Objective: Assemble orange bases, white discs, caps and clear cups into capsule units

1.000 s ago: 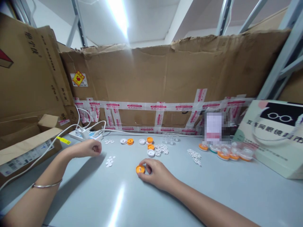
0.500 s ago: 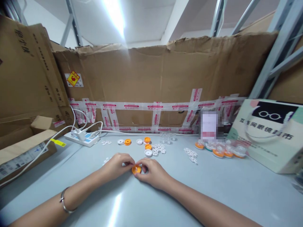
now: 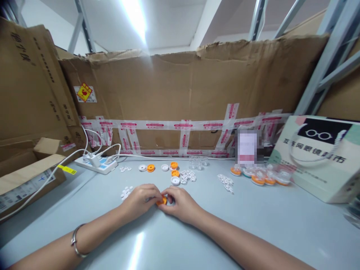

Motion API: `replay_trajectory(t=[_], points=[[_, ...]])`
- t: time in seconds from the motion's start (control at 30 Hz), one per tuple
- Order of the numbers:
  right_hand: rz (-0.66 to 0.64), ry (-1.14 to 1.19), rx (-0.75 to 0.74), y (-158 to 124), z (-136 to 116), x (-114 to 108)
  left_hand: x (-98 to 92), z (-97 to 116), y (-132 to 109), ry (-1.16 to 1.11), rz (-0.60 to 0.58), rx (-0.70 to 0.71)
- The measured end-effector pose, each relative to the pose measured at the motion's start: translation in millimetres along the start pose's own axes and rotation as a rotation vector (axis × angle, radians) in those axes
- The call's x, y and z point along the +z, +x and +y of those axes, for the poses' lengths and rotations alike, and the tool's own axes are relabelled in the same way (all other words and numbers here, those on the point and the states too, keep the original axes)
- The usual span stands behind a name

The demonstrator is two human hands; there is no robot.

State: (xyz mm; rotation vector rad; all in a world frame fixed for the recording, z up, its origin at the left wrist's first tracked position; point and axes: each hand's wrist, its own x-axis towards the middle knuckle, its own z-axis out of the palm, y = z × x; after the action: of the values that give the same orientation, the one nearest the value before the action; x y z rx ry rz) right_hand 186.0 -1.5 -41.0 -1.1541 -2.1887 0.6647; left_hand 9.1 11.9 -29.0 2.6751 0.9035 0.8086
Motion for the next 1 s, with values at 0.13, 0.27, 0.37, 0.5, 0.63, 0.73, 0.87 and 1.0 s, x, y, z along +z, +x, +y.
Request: replay_trajectory(t=[0.13,0.27,0.37,0.5,0.63,0.73,0.87,1.0], points=[[0.014,0.032,-0.016,-0.9,0.2,-0.7,1.8,-3.5,-3.3,0.092,-0.022,0.080],[0.006,0.108,-0.078,-1.0,3.3,-0.3,-1.1,-6.3,-4.5,0.114,-0.058,0.124],[0.025,0.127,-0.073,-0.2,5.4,0.5,-5.2,-8.1,-4.6,0.015,-0.057,0.075],[0.078,0.126,-0.007,0.6,6.1,0.9,-9.5,-9.7,-4.9,-0.042,-0.104,0.018],[0.116,0.162,0.046,-0.9,2.7,-0.9,-10.9,-9.4,-5.2,-0.036,-0.131,0.021],[0.107,0.113,0.028,-2.2,-1.0,-3.0,-11.2,-8.6,-5.4,-0.005,-0.138,0.023],[0.090,0.037,0.033,-2.8,-2.9,-4.1,-12.0,-7.6,-6.1,0.016,-0.139,0.031],[0.084,0.012,0.024,-3.1,-1.7,-3.2,-13.0,-7.5,-6.5,0.024,-0.142,0.036]])
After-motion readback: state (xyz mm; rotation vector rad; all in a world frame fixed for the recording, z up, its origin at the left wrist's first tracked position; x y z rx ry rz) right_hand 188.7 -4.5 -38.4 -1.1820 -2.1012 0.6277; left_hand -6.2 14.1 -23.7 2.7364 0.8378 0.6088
